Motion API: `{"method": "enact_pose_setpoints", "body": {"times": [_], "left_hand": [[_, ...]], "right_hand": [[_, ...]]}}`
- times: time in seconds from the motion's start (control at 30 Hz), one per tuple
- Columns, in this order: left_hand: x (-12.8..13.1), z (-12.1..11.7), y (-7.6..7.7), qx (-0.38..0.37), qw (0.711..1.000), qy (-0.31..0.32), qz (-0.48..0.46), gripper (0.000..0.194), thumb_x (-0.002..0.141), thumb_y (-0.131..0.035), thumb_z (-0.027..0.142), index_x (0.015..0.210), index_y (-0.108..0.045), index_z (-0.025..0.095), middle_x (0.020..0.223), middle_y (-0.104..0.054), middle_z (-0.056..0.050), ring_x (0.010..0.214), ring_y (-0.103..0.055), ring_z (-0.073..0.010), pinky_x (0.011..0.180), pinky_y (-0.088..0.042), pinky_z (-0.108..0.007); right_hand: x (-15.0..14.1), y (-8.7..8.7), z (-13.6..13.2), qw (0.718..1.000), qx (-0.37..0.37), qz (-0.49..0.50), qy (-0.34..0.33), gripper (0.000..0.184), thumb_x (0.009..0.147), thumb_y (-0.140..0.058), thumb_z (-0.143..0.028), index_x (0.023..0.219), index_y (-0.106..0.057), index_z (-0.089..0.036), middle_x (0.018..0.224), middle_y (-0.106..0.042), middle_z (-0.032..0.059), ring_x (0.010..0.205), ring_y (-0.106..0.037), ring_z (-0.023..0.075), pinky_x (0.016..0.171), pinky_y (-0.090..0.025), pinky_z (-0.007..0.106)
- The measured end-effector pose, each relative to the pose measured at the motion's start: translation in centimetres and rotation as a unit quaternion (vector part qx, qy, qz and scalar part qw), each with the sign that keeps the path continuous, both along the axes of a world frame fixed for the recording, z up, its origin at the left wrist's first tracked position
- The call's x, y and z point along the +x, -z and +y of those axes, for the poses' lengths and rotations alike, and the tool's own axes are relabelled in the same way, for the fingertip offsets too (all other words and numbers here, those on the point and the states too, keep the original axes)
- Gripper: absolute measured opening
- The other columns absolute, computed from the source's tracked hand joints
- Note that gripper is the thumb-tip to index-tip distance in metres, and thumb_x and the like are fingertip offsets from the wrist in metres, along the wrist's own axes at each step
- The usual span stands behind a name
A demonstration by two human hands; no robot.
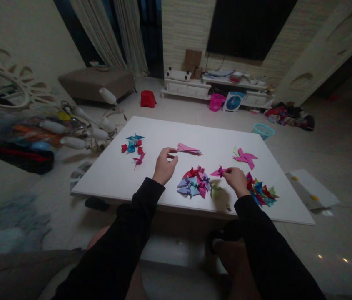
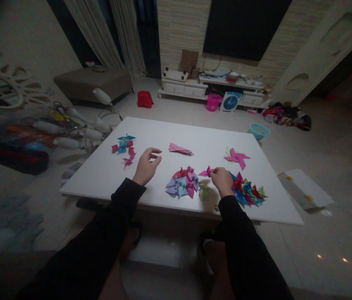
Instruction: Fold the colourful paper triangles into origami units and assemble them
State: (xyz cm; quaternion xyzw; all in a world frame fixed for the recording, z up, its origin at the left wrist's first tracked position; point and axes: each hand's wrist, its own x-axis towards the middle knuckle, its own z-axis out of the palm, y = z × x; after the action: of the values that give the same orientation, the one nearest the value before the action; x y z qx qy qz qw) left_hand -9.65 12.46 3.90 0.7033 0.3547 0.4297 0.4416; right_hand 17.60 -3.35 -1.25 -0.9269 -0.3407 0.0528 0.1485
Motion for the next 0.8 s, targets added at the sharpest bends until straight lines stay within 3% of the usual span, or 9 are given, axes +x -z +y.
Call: {"method": "enact_pose_setpoints", "body": {"times": [0.17,0.37,0.67,0.8], "left_hand": [[0.3,0.0,0.0,-0.005,1.000,-0.002,0.000,0.015,0.082,-0.059,0.014,0.096,-0.062,0.018,0.107,-0.063,-0.006,0.083,-0.062,-0.0150,0.063,-0.048,-0.026],[0.3,-0.3,-0.1,-0.004,1.000,0.002,0.003,0.015,0.082,-0.059,0.014,0.096,-0.063,0.019,0.108,-0.065,-0.006,0.085,-0.062,-0.0160,0.065,-0.049,-0.026],[0.1,-0.3,-0.4,0.000,1.000,0.000,0.012,0.016,0.082,-0.059,0.012,0.096,-0.062,0.018,0.106,-0.065,-0.006,0.084,-0.063,-0.0160,0.065,-0.049,-0.027],[0.1,-0.4,-0.5,0.000,1.000,0.005,0.011,0.017,0.081,-0.058,0.011,0.096,-0.062,0.018,0.105,-0.065,-0.007,0.084,-0.063,-0.0159,0.065,-0.049,-0.026]], "right_hand": [[0.4,1.8,-0.3,0.998,-0.046,0.024,0.035,0.033,0.081,-0.060,-0.044,0.092,-0.080,-0.021,0.093,-0.077,0.0147,0.089,-0.071,0.0271,0.064,-0.042,0.029],[0.1,2.5,-0.4,0.995,-0.064,0.037,0.065,0.031,0.081,-0.060,-0.041,0.093,-0.080,-0.021,0.097,-0.077,0.0155,0.095,-0.071,0.0303,0.070,-0.046,0.032],[-0.5,2.7,0.0,0.989,-0.134,0.069,0.003,0.032,0.080,-0.062,-0.041,0.086,-0.079,-0.015,0.092,-0.076,0.0185,0.089,-0.072,0.0290,0.068,-0.046,0.030],[-1.1,2.2,0.6,0.983,-0.155,0.089,-0.040,0.031,0.079,-0.064,-0.043,0.084,-0.078,-0.017,0.087,-0.076,0.0149,0.083,-0.071,0.0253,0.067,-0.045,0.029]]}}
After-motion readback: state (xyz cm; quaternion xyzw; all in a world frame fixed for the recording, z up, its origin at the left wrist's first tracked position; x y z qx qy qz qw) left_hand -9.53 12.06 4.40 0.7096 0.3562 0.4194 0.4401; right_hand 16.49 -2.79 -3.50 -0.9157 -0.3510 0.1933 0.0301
